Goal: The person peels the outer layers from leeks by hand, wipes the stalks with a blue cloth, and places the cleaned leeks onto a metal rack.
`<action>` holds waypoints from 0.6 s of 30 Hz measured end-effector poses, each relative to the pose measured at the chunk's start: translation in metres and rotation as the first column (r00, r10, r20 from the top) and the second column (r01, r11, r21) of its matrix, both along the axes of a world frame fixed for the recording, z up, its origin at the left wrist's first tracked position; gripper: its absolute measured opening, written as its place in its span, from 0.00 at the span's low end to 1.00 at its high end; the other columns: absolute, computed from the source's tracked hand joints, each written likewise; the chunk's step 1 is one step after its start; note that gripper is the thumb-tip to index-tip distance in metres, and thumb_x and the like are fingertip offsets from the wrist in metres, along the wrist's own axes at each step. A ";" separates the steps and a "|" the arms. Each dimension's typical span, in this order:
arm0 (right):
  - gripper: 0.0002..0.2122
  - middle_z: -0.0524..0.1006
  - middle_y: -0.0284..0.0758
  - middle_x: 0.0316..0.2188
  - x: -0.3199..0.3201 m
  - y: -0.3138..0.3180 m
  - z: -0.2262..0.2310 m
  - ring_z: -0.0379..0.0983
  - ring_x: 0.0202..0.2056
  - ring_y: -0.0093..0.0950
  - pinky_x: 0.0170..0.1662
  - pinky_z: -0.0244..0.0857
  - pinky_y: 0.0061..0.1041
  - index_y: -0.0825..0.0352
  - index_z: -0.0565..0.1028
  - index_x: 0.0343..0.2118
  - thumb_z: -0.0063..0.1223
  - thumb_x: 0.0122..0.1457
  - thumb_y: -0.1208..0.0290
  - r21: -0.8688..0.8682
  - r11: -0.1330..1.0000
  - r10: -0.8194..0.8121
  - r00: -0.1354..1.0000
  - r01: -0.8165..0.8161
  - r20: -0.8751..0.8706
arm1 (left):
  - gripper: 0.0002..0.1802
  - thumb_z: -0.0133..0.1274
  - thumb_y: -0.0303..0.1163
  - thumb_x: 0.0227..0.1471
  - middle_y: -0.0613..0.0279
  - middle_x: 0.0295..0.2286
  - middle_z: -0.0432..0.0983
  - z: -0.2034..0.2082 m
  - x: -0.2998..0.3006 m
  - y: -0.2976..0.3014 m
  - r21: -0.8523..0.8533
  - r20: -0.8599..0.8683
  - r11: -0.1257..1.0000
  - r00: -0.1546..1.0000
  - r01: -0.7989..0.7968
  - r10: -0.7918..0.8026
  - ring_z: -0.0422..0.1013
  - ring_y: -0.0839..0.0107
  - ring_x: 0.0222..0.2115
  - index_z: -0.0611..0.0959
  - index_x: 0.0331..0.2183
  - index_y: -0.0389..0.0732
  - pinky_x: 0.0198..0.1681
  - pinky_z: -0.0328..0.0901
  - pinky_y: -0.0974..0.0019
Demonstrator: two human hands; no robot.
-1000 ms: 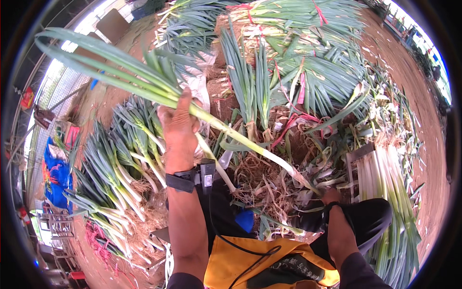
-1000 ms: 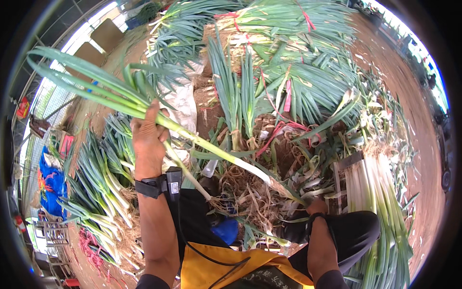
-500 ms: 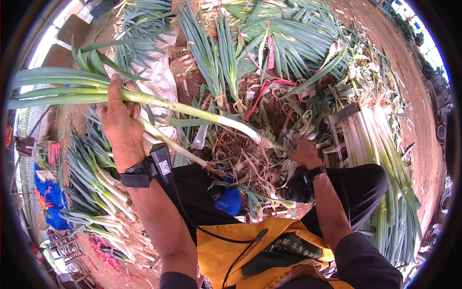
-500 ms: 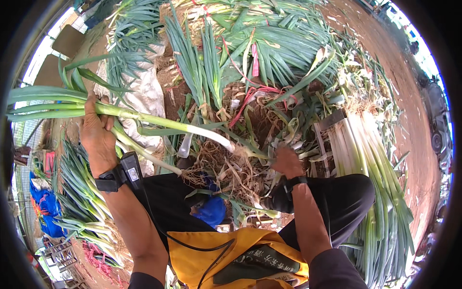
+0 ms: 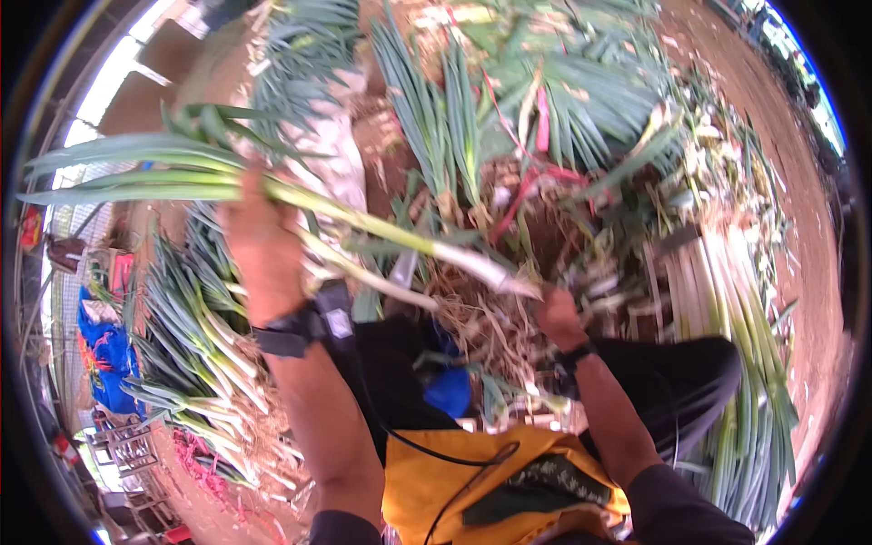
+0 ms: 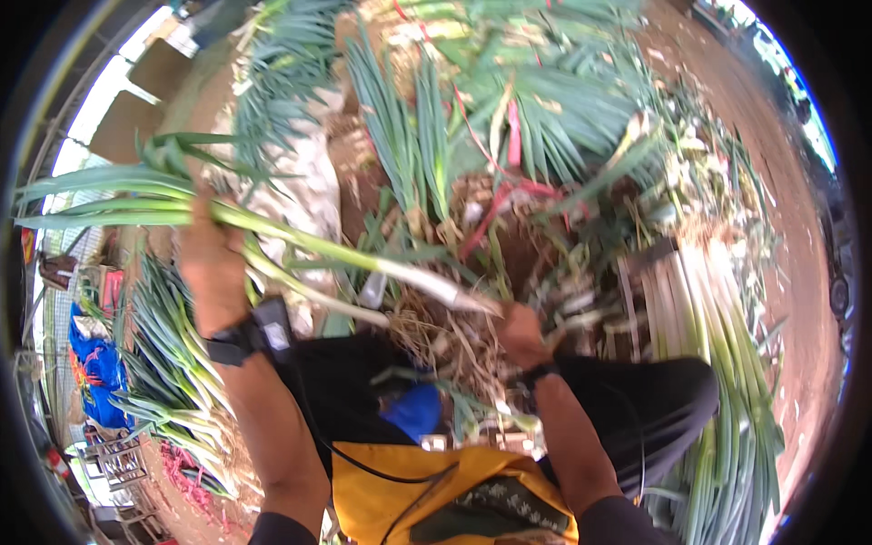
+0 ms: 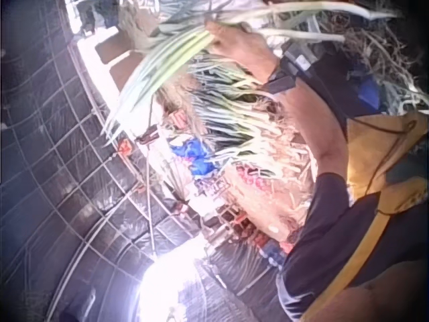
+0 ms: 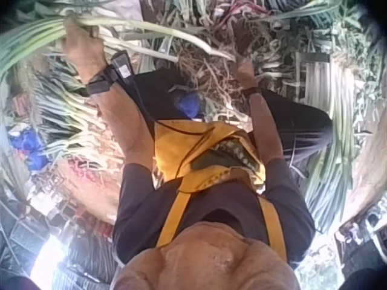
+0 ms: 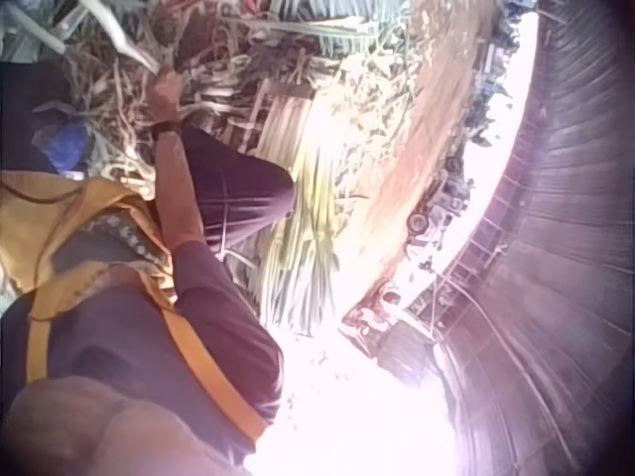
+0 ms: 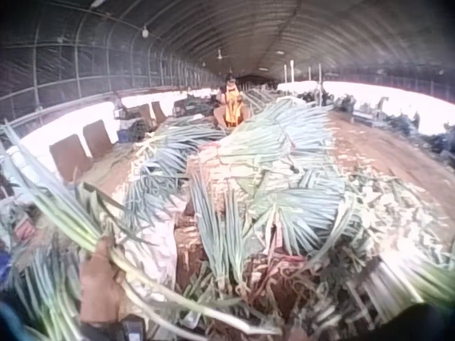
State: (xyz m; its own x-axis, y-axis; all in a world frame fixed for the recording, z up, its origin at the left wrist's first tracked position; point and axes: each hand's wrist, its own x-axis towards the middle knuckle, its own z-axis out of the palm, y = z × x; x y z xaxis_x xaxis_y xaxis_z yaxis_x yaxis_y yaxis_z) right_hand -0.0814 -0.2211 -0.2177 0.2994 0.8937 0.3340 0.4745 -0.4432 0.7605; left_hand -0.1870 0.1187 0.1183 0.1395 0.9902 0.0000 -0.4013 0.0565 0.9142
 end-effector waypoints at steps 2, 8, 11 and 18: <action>0.08 0.75 0.43 0.26 0.060 -0.083 -0.056 0.74 0.29 0.46 0.31 0.66 0.47 0.68 0.76 0.29 0.48 0.54 0.68 0.147 0.927 -0.009 0.411 0.344 -0.912 | 0.15 0.57 0.33 0.54 0.60 0.24 0.74 -0.001 0.025 -0.002 0.011 -0.007 1.000 1.000 0.027 -0.027 0.67 0.79 0.16 0.69 0.39 0.41 0.12 0.55 0.76; 0.20 0.75 0.53 0.41 0.084 -0.068 0.013 0.73 0.45 0.49 0.46 0.69 0.45 0.74 0.71 0.46 0.57 0.51 0.71 -0.135 0.561 -0.242 0.006 0.816 -0.970 | 0.16 0.58 0.35 0.54 0.60 0.22 0.75 -0.003 0.002 0.002 0.112 -0.060 0.993 0.997 0.047 -0.040 0.64 0.79 0.12 0.69 0.37 0.39 0.09 0.51 0.76; 0.25 0.74 0.50 0.43 0.085 -0.047 0.040 0.74 0.43 0.47 0.44 0.70 0.41 0.70 0.69 0.50 0.61 0.48 0.70 0.282 0.652 -0.145 0.481 0.703 -0.865 | 0.12 0.57 0.33 0.54 0.62 0.19 0.73 -0.005 0.012 -0.004 0.175 -0.060 0.970 0.985 0.170 -0.162 0.63 0.79 0.11 0.71 0.33 0.39 0.08 0.51 0.76; 0.21 0.77 0.36 0.33 0.034 0.098 0.239 0.74 0.31 0.25 0.36 0.69 0.25 0.65 0.73 0.47 0.63 0.47 0.80 0.741 0.486 0.864 -0.126 0.463 -0.488 | 0.14 0.58 0.34 0.54 0.61 0.22 0.73 -0.007 0.023 -0.031 0.106 -0.090 0.944 0.948 0.313 -0.305 0.61 0.81 0.12 0.71 0.37 0.40 0.10 0.50 0.78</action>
State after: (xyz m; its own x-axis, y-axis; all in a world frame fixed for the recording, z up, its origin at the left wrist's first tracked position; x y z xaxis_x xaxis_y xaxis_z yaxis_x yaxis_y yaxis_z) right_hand -0.0474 -0.1228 0.0213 0.6695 0.6486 0.3621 0.4022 0.0933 -0.9108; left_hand -0.1642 0.0882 0.1116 0.4424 0.8921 0.0920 -0.3148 0.0584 0.9474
